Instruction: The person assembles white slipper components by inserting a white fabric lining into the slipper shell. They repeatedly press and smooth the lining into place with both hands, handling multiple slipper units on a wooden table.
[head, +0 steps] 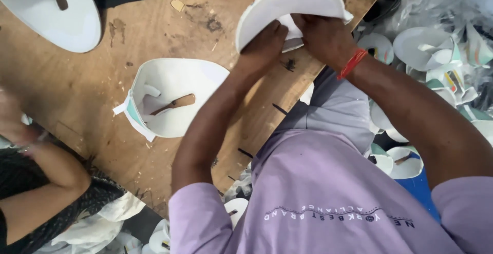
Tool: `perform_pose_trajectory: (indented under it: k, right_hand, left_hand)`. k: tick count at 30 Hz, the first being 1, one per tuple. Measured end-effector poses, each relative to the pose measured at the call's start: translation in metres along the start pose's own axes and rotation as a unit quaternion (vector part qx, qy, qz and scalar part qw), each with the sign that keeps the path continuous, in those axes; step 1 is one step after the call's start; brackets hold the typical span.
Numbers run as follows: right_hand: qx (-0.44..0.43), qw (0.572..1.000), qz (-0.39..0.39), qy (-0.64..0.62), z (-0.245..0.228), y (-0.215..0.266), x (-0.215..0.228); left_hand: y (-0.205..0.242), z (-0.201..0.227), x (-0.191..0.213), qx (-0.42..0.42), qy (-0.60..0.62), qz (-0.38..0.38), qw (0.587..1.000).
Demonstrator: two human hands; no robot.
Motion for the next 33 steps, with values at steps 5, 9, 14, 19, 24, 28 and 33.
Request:
perform_pose_trajectory:
  k: [5,9,14,19,24,28,33]
  right_hand:
    - [-0.018,0.998,-0.018,-0.051,0.015,-0.002,-0.010]
    - [0.035,0.997,0.069,0.004,0.002,-0.004,0.004]
    - [0.013,0.994,0.082,0.067,-0.001,-0.002,0.011]
    - [-0.035,0.998,0.043,-0.029,0.023,-0.004,-0.003]
    - [0.004,0.998,0.018,0.052,0.021,0.007,0.021]
    - [0.068,0.995,0.071,-0.023,0.006,0.011,0.044]
    - [-0.003,0.920,0.081,-0.383,0.007,0.015,0.045]
  left_hand:
    - [-0.016,0.028,0.028,0.044,-0.085,0.083,0.992]
    - [-0.014,-0.003,-0.015,0.046,-0.046,0.175,0.982]
    - [-0.020,0.003,-0.003,0.021,-0.037,0.197,0.980]
    - [-0.050,-0.003,0.016,0.066,-0.057,0.180,0.980]
    - [-0.049,0.023,-0.002,-0.005,-0.270,0.266,0.926]
    - [-0.038,0.050,-0.054,-0.020,-0.725,0.276,0.630]
    - [-0.009,0.072,-0.022,-0.051,-0.985,0.161,0.020]
Point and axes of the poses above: each hand's wrist, its own y-axis away from the middle knuckle, its own x-axis out of the back of the hand, z = x × y, the point moved 7 cm from there along -y, towards the middle knuckle, and after that the axes turned 4 degrees about x, right-handed, at the moved point
